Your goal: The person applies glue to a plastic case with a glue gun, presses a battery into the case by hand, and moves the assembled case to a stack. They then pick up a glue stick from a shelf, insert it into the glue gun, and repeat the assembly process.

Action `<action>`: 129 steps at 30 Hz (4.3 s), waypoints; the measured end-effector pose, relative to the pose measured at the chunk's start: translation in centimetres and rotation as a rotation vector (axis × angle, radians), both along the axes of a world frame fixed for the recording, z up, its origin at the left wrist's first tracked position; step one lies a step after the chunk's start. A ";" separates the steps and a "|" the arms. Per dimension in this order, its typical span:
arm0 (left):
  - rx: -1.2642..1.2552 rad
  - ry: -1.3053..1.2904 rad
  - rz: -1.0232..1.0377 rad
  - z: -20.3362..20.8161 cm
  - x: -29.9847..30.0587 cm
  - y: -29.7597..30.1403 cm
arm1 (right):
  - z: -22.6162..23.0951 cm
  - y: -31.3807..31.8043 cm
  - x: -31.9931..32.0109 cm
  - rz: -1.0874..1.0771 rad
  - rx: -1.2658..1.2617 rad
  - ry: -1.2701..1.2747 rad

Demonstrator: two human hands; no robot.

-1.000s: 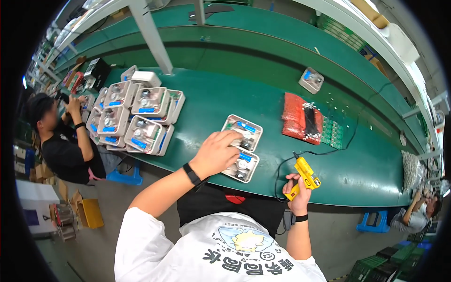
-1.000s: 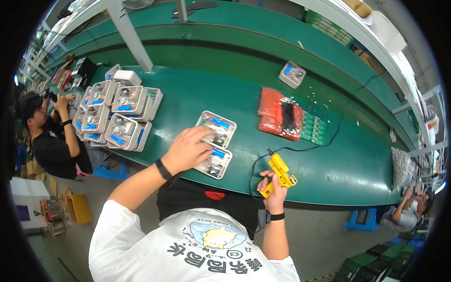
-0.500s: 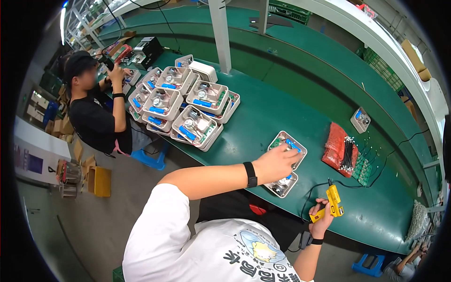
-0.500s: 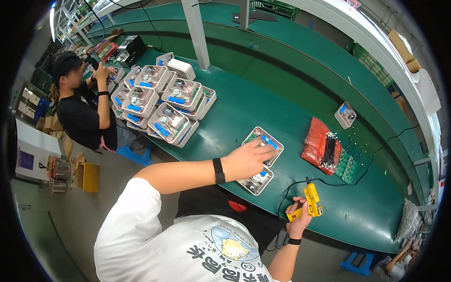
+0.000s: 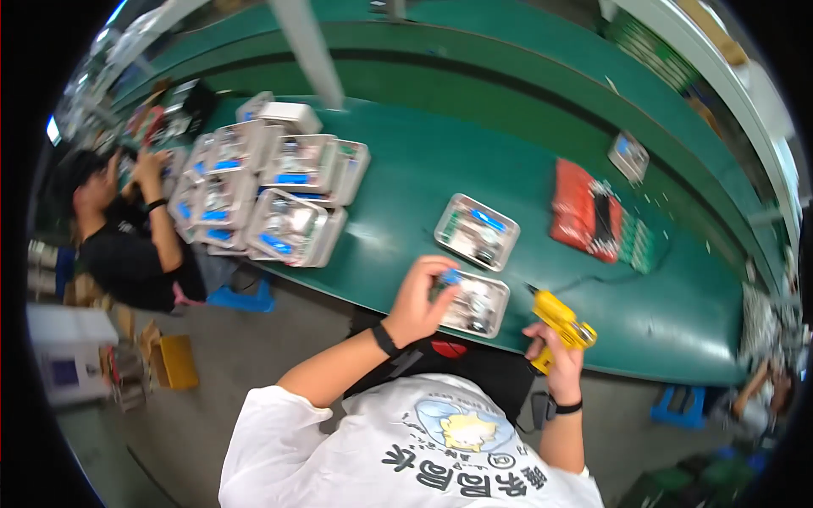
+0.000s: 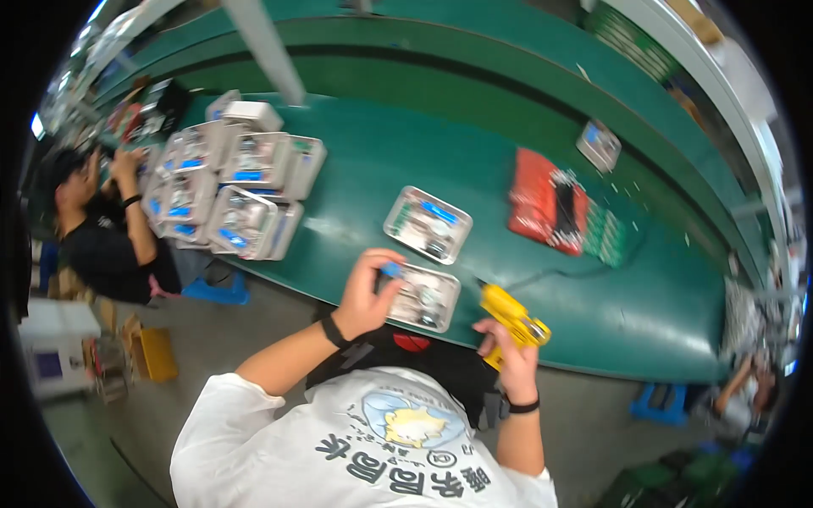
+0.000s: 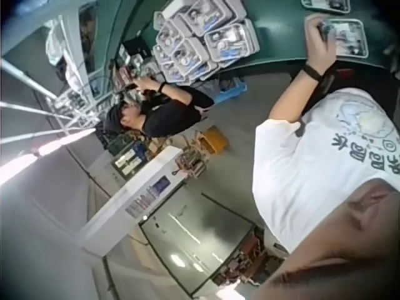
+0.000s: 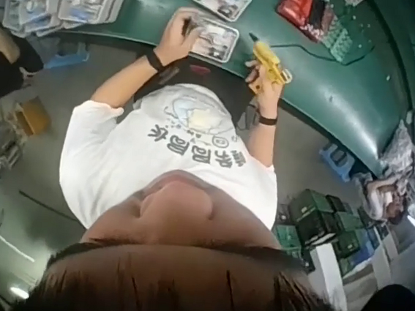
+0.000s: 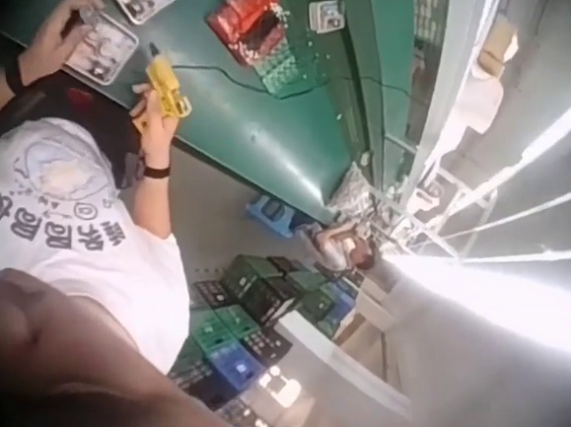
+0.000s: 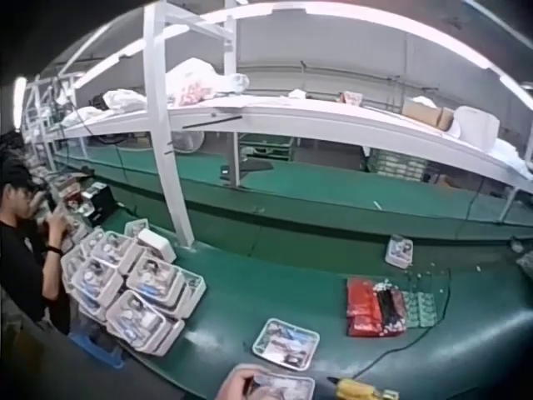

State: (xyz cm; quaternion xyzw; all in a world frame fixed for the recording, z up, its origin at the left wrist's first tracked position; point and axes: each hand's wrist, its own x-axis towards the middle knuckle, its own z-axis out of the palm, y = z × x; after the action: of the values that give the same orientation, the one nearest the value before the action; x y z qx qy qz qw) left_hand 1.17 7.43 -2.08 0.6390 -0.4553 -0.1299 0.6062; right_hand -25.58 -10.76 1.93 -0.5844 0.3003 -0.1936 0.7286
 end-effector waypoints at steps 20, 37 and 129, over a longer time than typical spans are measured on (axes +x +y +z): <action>-0.153 0.087 0.064 -2.8 -2.2 0.3 | 5.0 2.5 9.1 0.351 -0.111 0.475; 0.231 -0.284 0.104 3.1 -0.5 -1.0 | 4.6 1.2 3.9 0.134 -0.034 0.448; 0.313 -0.134 -0.046 2.6 1.4 0.6 | 4.7 3.8 8.0 0.251 -0.103 0.308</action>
State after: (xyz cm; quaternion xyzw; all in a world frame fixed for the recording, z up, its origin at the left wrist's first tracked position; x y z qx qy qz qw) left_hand 2.56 7.99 0.52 0.7221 -0.4836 -0.1702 0.4645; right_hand -17.60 -6.93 6.63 -0.6765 0.3226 -0.0245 0.6616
